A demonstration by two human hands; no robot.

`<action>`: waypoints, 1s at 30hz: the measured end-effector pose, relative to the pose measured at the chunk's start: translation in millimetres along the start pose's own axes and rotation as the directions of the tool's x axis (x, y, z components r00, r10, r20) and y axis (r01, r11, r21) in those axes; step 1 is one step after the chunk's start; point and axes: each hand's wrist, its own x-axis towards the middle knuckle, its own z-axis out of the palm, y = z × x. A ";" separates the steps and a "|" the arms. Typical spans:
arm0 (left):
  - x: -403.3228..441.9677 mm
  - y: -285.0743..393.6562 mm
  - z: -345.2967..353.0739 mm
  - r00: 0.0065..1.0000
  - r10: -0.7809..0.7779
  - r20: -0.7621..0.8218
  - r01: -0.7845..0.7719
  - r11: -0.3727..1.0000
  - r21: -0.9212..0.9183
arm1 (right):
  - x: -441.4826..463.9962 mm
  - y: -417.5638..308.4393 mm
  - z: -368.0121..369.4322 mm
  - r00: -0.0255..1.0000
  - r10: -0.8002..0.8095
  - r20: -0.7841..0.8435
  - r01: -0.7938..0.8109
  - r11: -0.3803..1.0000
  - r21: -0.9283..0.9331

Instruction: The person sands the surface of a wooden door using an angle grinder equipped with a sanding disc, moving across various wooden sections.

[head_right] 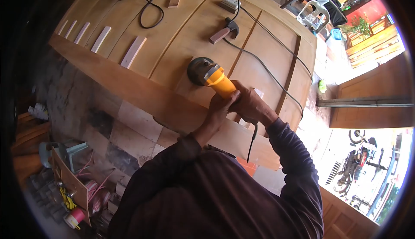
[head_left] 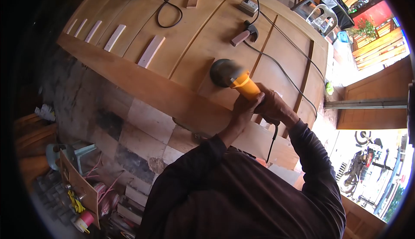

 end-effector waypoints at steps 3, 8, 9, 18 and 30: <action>5.7 9.8 3.0 1.000 -0.012 0.016 0.012 1.000 -0.025 | 5.5 -3.4 -3.7 0.998 0.059 -0.010 -0.058 0.998 0.035; 0.2 0.2 -4.4 1.000 -0.012 -0.021 0.012 1.000 -0.029 | 6.3 2.6 4.9 0.999 -0.014 0.045 0.011 0.998 0.061; -8.9 6.1 -5.1 1.000 -0.016 -0.014 0.015 0.998 -0.066 | 5.5 -1.8 8.5 0.997 -0.052 0.054 0.048 0.997 0.064; -43.6 4.4 -15.8 0.992 -0.025 -0.122 0.003 0.983 -0.182 | -0.7 -33.1 19.1 0.981 -0.047 0.190 0.037 0.998 0.054; -15.5 18.8 -1.5 0.999 -0.017 -0.044 0.005 0.966 -0.259 | 11.0 -39.3 -6.5 0.989 0.048 0.142 -0.040 0.998 -0.055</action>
